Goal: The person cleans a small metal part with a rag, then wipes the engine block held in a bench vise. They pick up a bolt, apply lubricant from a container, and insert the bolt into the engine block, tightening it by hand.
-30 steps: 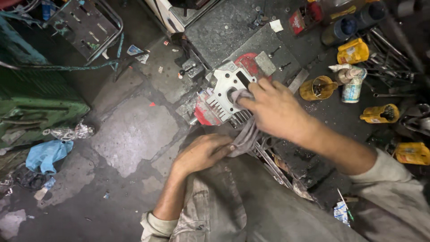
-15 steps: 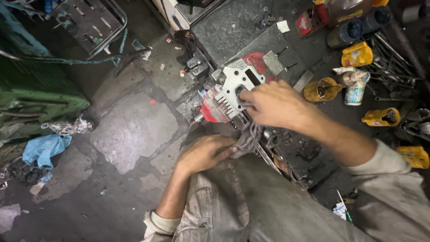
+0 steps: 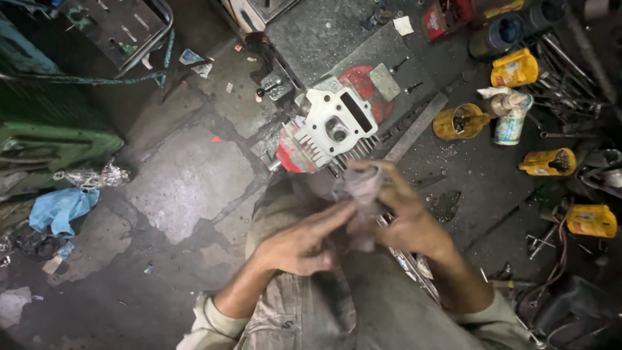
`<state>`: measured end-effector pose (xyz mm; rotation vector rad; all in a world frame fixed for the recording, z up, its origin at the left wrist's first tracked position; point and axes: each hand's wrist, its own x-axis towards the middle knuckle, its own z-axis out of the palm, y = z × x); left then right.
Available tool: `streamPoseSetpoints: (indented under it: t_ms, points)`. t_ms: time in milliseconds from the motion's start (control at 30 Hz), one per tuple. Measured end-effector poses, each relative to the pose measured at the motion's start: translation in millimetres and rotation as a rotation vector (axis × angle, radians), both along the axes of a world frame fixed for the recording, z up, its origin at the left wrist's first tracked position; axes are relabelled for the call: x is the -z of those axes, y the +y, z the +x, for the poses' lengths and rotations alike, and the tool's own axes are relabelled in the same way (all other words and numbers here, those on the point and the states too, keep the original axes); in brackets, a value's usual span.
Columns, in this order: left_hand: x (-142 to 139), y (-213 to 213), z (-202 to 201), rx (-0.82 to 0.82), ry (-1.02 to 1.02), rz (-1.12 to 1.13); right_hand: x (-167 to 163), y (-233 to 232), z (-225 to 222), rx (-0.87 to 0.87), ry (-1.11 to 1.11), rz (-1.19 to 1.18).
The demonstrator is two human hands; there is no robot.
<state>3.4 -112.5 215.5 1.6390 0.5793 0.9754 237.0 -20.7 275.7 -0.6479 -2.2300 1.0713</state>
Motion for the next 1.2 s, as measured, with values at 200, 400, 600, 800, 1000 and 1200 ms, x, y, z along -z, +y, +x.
streamPoseSetpoints:
  t_ms: [200,400,600,800,1000,1200]
  points:
    - [-24.1,20.8,6.1,0.214,-0.142,-0.001,16.3,12.5,79.9,0.162,0.361,-0.156]
    - [18.8,29.6,-78.8,-0.679,-0.022,-0.337,12.7,13.0,147.9,0.439,-0.767,0.221]
    - [155.6,39.1,-116.0,-0.908,0.027,-0.153,68.9,3.1,131.5,0.296,-0.447,-0.371]
    - [272.7,45.7,-40.4,-1.040,0.016,-0.376,104.8,20.5,34.8,0.102,0.234,-0.794]
    - [264.0,78.1,-65.7,-1.079,0.314,-0.462,121.0,41.8,7.9,0.004,0.105,-0.958]
    - [234.0,88.5,-51.9,-1.208,0.444,-0.375,129.2,40.7,3.7,0.139,0.124,-0.881]
